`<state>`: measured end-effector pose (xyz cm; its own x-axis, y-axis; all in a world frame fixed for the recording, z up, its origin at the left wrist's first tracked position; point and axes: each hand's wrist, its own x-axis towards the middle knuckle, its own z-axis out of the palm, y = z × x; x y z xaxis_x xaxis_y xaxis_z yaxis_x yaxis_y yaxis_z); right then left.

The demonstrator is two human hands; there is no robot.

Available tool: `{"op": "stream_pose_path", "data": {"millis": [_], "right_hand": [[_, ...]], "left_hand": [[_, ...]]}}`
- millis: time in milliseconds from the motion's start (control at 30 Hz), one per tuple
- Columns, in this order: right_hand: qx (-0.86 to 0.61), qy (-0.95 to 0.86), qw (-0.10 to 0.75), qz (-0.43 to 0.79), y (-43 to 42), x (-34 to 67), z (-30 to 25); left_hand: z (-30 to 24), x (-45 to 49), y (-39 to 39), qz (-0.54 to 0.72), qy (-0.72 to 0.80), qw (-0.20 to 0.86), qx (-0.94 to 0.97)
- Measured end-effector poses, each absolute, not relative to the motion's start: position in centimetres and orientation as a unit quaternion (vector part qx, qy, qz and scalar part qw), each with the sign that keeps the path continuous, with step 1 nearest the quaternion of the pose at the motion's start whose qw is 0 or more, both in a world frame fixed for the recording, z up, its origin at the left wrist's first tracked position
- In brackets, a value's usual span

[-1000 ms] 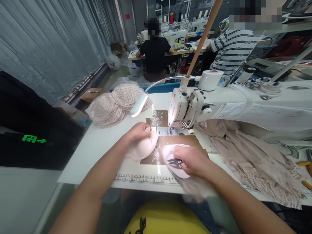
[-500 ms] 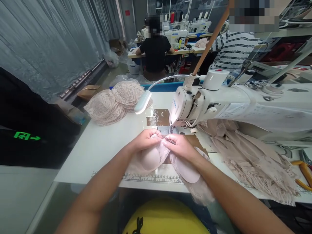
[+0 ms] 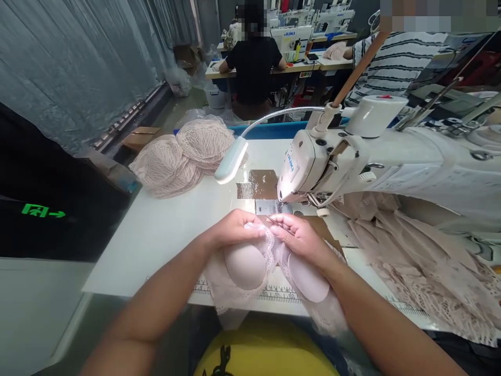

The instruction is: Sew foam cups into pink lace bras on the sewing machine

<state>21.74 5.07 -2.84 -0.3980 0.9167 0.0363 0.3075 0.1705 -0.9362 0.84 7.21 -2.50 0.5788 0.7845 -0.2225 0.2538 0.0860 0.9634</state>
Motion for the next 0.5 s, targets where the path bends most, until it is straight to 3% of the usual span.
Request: {"op": "stream_pose_path", "data": {"millis": [333,500], "right_hand": [[-0.440,-0.712,0.271,0.476,5.3,22.5,-1.4],[-0.423,-0.716,0.282,0.478,5.1,21.8,-1.5]], "left_hand": [[-2.6,0.9,7.0,0.228,0.402,0.662,0.590],[-2.9,1.0,7.0,0.212,0.401,0.672,0.586]]}}
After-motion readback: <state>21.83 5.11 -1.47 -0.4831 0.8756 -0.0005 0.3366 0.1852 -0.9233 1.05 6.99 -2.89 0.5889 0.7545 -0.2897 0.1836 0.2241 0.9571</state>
